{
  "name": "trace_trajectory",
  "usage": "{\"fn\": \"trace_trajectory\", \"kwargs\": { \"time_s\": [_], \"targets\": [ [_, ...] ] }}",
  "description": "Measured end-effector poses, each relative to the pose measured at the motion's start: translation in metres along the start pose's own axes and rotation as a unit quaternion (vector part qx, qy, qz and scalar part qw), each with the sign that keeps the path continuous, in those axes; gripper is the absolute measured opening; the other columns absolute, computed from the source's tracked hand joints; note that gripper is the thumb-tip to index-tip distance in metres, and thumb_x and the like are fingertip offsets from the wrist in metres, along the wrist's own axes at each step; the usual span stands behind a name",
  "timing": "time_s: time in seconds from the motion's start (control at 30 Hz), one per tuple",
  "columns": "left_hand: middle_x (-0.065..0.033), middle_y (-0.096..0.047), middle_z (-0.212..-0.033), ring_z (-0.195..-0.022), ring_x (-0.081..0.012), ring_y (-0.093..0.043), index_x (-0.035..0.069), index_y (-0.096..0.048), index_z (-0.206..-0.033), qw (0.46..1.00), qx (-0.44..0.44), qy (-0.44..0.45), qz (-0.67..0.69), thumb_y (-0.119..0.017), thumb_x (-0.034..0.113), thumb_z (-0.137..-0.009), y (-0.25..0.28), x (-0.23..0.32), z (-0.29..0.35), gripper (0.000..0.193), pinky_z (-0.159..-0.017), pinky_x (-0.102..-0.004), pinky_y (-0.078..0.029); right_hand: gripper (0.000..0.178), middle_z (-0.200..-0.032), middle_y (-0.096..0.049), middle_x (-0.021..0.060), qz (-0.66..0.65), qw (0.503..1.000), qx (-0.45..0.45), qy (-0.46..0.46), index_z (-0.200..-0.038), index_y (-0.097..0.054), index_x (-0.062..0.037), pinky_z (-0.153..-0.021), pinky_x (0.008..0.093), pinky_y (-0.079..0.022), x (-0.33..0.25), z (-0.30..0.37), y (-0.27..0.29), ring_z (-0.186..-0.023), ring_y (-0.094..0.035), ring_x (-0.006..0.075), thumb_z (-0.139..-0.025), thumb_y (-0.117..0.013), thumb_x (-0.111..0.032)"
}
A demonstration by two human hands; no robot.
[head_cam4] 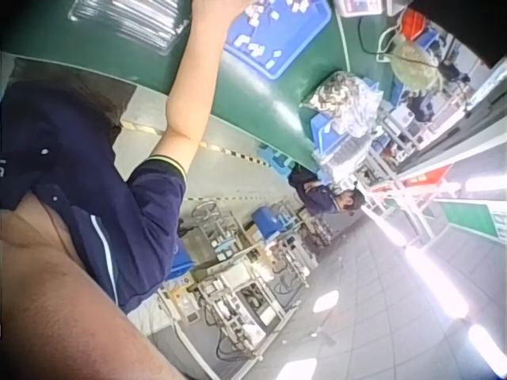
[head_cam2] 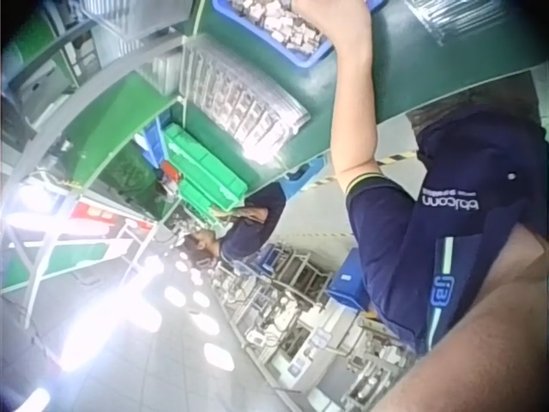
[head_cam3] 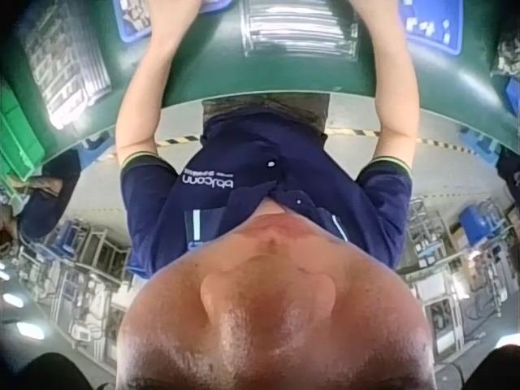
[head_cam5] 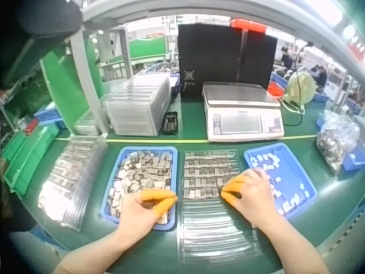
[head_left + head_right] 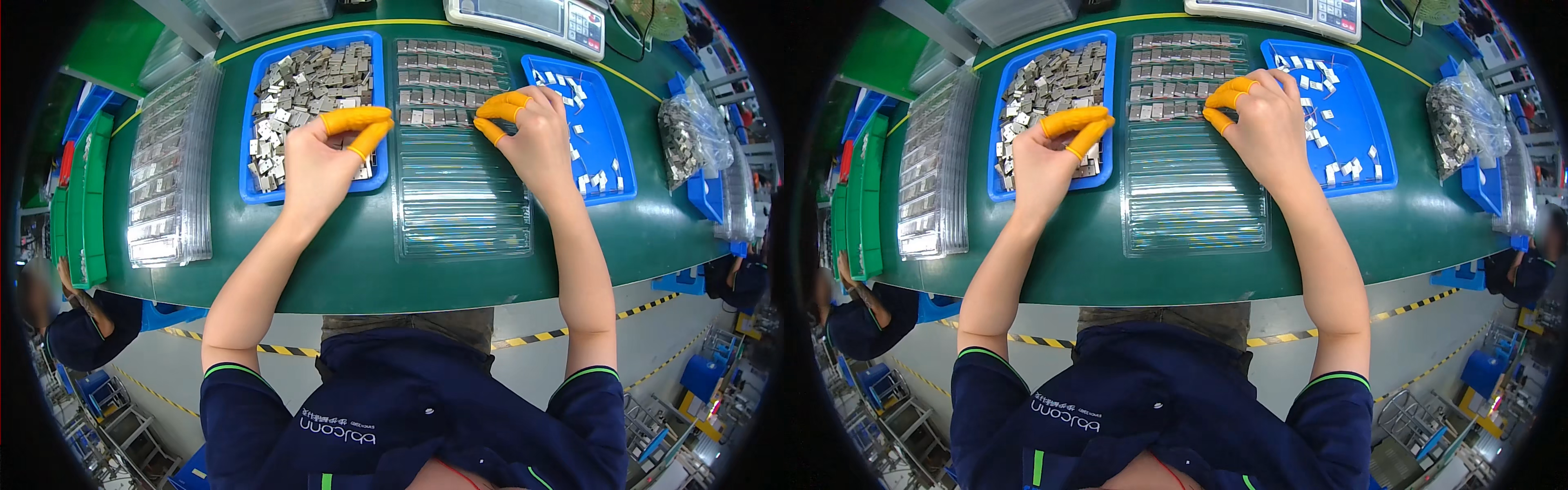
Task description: The person assembles small metal contacts and plastic housings by hand, inserting the metal contacts into the plastic housings at an electronics factory workbench.
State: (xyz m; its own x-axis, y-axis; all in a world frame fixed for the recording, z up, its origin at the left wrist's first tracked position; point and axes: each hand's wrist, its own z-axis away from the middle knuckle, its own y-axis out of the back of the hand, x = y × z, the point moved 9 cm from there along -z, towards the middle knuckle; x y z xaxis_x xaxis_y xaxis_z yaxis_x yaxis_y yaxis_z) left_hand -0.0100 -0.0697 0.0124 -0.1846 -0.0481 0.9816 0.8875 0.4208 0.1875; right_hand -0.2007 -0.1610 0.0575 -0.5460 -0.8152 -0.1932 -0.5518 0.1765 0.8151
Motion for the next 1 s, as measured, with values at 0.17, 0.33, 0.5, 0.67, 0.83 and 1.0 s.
{"fn": "trace_trajectory", "kwargs": {
  "time_s": [0.17,0.33,0.5,0.67,0.83,1.0],
  "targets": [
    [-0.0079,-0.067,-0.091,-0.097,-0.0205,-0.057,0.006,-0.070,-0.090,0.929,0.117,-0.207,-0.284,-0.067,0.008,-0.074,0.039,0.031,-0.012,0.016,-0.102,-0.0370,-0.031,0.019,-0.082,-0.065,0.0119,-0.002,1.000,-0.004,-0.016,-0.084,-0.071,-0.0055,-0.083,0.0369,-0.041,0.016,-0.001,0.001,-0.084,-0.058,0.0267,-0.068,-0.072,-0.016],
    [-0.0109,-0.065,-0.090,-0.094,-0.0231,-0.056,0.007,-0.068,-0.094,0.863,0.119,-0.209,-0.444,-0.067,0.016,-0.076,0.036,0.032,-0.018,0.020,-0.105,-0.0399,-0.024,0.020,-0.088,-0.065,0.0171,0.022,0.967,-0.016,-0.255,-0.095,-0.069,-0.0052,-0.070,0.0347,-0.049,0.116,0.017,0.031,-0.079,-0.063,0.0302,-0.077,-0.067,-0.014],
    [-0.0105,-0.062,-0.092,-0.099,-0.0239,-0.051,0.009,-0.069,-0.092,0.851,0.117,-0.165,-0.485,-0.069,0.026,-0.076,0.042,0.018,-0.023,0.024,-0.098,-0.0412,-0.023,0.018,-0.085,-0.066,0.0168,0.030,0.918,-0.125,-0.376,-0.091,-0.069,-0.0017,-0.069,0.0332,-0.049,0.134,0.034,0.018,-0.075,-0.064,0.0267,-0.075,-0.067,-0.008],
    [-0.0095,-0.062,-0.094,-0.100,-0.0237,-0.050,0.012,-0.070,-0.095,0.836,0.107,-0.188,-0.504,-0.070,0.027,-0.075,0.038,0.018,-0.023,0.025,-0.097,-0.0413,-0.023,0.016,-0.083,-0.067,0.0146,0.040,0.920,-0.123,-0.370,-0.089,-0.068,0.0015,-0.070,0.0324,-0.050,0.133,0.032,0.012,-0.074,-0.065,0.0249,-0.074,-0.067,-0.005],
    [-0.0087,-0.062,-0.095,-0.099,-0.0234,-0.050,0.014,-0.071,-0.094,0.833,0.104,-0.230,-0.493,-0.070,0.029,-0.074,0.032,0.025,-0.023,0.024,-0.097,-0.0411,-0.023,0.021,-0.087,-0.066,0.0140,-0.001,0.926,-0.081,-0.369,-0.094,-0.064,0.0012,-0.071,0.0322,-0.050,0.137,0.033,0.008,-0.077,-0.065,0.0241,-0.074,-0.066,-0.006],
    [-0.0089,-0.061,-0.092,-0.095,-0.0238,-0.050,0.013,-0.071,-0.090,0.829,0.074,-0.203,-0.516,-0.069,0.024,-0.074,0.031,0.020,-0.025,0.019,-0.094,-0.0424,-0.025,0.021,-0.087,-0.067,0.0132,-0.009,0.934,-0.013,-0.358,-0.097,-0.063,0.0003,-0.070,0.0308,-0.050,0.137,0.030,0.018,-0.078,-0.065,0.0227,-0.076,-0.064,-0.005]
  ]
}}
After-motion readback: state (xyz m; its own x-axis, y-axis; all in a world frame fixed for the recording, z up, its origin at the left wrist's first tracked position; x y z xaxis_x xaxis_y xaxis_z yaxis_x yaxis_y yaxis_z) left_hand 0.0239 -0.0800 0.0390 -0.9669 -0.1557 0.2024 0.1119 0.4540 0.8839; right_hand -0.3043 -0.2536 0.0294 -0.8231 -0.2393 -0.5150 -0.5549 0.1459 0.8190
